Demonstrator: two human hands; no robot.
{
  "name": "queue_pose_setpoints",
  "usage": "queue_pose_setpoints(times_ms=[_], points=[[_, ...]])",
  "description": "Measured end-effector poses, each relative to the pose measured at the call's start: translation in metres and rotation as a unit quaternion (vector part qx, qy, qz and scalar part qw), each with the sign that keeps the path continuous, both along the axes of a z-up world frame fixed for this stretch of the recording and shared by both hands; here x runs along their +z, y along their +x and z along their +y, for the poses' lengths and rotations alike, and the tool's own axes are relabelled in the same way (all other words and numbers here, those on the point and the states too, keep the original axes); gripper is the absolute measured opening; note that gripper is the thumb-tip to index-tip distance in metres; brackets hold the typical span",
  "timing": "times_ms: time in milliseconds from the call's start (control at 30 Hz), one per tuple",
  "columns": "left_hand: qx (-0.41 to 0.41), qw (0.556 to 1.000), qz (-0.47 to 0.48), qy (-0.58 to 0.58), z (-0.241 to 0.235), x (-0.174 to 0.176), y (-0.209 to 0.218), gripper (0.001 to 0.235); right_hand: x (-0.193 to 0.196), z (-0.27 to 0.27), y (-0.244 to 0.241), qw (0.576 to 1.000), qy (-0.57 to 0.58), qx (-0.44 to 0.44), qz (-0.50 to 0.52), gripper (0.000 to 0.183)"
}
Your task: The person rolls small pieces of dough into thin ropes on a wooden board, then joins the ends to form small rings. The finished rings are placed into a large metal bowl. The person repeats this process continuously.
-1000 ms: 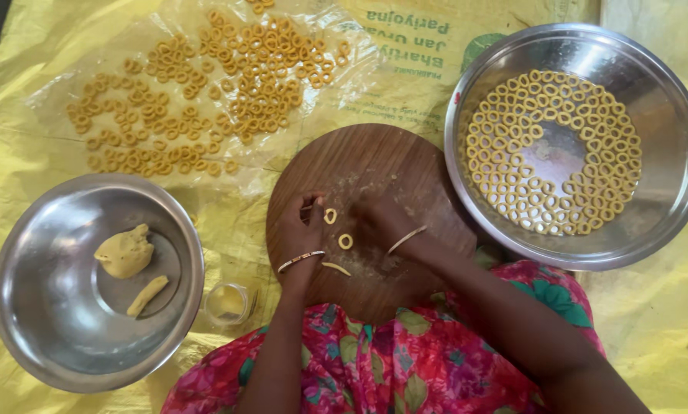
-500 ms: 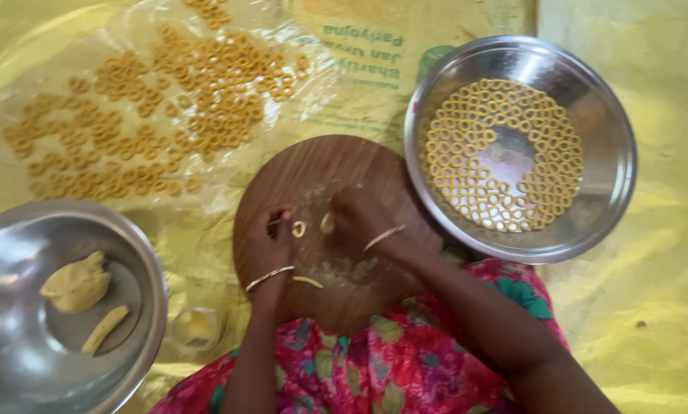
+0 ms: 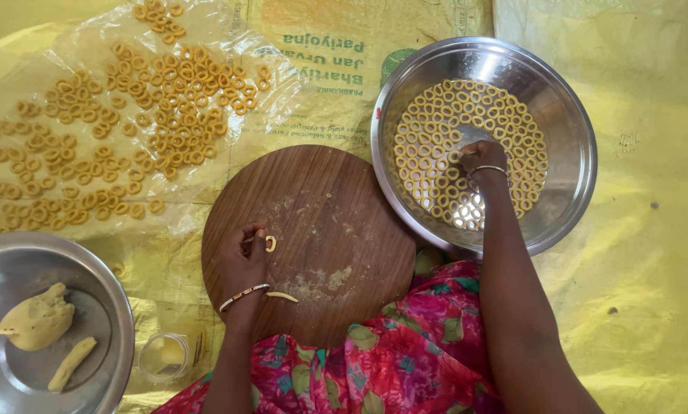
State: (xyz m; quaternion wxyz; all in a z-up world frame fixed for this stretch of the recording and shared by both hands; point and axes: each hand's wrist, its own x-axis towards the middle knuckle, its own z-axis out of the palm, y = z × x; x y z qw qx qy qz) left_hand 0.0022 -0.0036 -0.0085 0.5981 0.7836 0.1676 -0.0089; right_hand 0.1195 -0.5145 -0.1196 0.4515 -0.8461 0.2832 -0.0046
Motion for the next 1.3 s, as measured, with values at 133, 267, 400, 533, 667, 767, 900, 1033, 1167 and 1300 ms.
queue_pose_setpoints(times_ms=[133, 267, 400, 533, 667, 767, 900, 1033, 1167, 1300], points=[[0.001, 1.0, 0.0, 0.014, -0.001, 0.004, 0.0, 0.02, 0.002, 0.004, 0.002, 1.0, 0.026, 0.001, -0.004, 0.016], [0.003, 1.0, 0.01, 0.026, -0.002, 0.008, 0.002, 0.02, 0.01, 0.012, -0.001, 1.0, -0.013, 0.0, -0.011, 0.017], [0.007, 0.999, 0.028, 0.03, -0.003, 0.012, 0.001, 0.021, 0.016, 0.017, -0.004, 0.996, -0.083, 0.027, -0.011, 0.017], [0.001, 1.0, 0.013, 0.008, -0.002, 0.012, 0.001, 0.021, 0.017, 0.018, -0.004, 0.998, -0.068, 0.012, 0.003, 0.014], [0.009, 1.0, 0.021, -0.01, -0.002, 0.009, 0.002, 0.021, 0.013, 0.016, -0.002, 0.991, -0.134, 0.022, 0.019, 0.014], [0.008, 1.0, 0.015, -0.001, -0.002, 0.004, 0.002, 0.021, 0.01, 0.015, -0.001, 0.983, -0.179, 0.03, -0.02, 0.017], [0.018, 0.999, 0.022, -0.019, 0.0, 0.0, 0.001, 0.021, 0.007, 0.016, 0.0, 0.981, -0.193, 0.016, 0.005, 0.009], [0.004, 1.0, -0.008, 0.008, 0.001, 0.001, 0.001, 0.02, 0.009, 0.019, 0.001, 0.978, -0.208, 0.008, 0.011, 0.008], [0.006, 1.0, 0.005, 0.019, 0.0, 0.01, 0.002, 0.021, 0.005, 0.022, 0.0, 0.964, -0.267, 0.015, -0.009, 0.002], [0.018, 0.998, 0.029, 0.044, 0.002, 0.028, 0.003, 0.022, 0.008, 0.029, -0.001, 0.937, -0.343, 0.034, -0.055, 0.017]])
